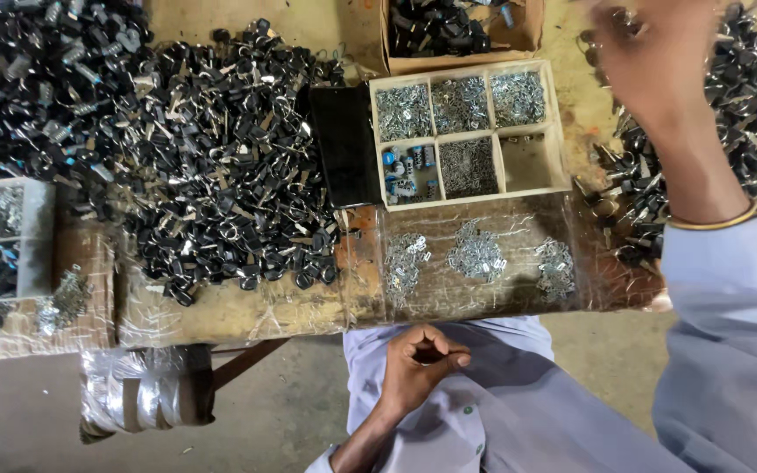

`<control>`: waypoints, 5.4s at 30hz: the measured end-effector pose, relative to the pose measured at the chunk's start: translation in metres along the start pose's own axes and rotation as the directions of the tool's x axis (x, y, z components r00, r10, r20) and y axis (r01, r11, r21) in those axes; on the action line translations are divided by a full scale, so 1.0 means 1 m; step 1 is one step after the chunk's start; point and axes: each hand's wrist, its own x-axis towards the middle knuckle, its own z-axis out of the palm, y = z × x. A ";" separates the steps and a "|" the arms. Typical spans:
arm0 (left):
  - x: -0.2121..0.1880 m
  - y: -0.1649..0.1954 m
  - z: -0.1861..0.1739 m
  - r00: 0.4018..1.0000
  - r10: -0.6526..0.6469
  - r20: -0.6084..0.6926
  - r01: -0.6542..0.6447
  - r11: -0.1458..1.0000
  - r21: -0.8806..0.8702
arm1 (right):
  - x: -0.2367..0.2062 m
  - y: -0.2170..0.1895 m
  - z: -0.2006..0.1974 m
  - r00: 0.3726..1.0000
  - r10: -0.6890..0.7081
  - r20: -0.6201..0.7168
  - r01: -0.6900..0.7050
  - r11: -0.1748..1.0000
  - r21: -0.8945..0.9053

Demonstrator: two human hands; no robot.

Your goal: The person sits at a workbench assembling small components, picking small metal and blue plastic parts from a compartment box and pressing them into black plastic housings by hand, then placing the finished assemblies into piles on the bench.

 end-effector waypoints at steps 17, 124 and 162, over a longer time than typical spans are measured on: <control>0.048 0.088 -0.062 0.924 0.350 0.151 -0.362 0.682 0.636 | -0.206 -0.057 -0.065 0.689 0.538 0.486 -0.265 0.811 -0.522; 0.184 0.128 -0.001 0.921 0.380 0.081 -0.378 0.828 0.413 | -0.073 -0.078 0.052 0.758 0.259 0.599 -0.391 0.915 0.100; 0.173 0.123 -0.002 0.897 0.435 0.076 -0.405 0.741 0.535 | -0.096 -0.105 0.067 0.735 0.379 0.562 -0.678 0.401 0.617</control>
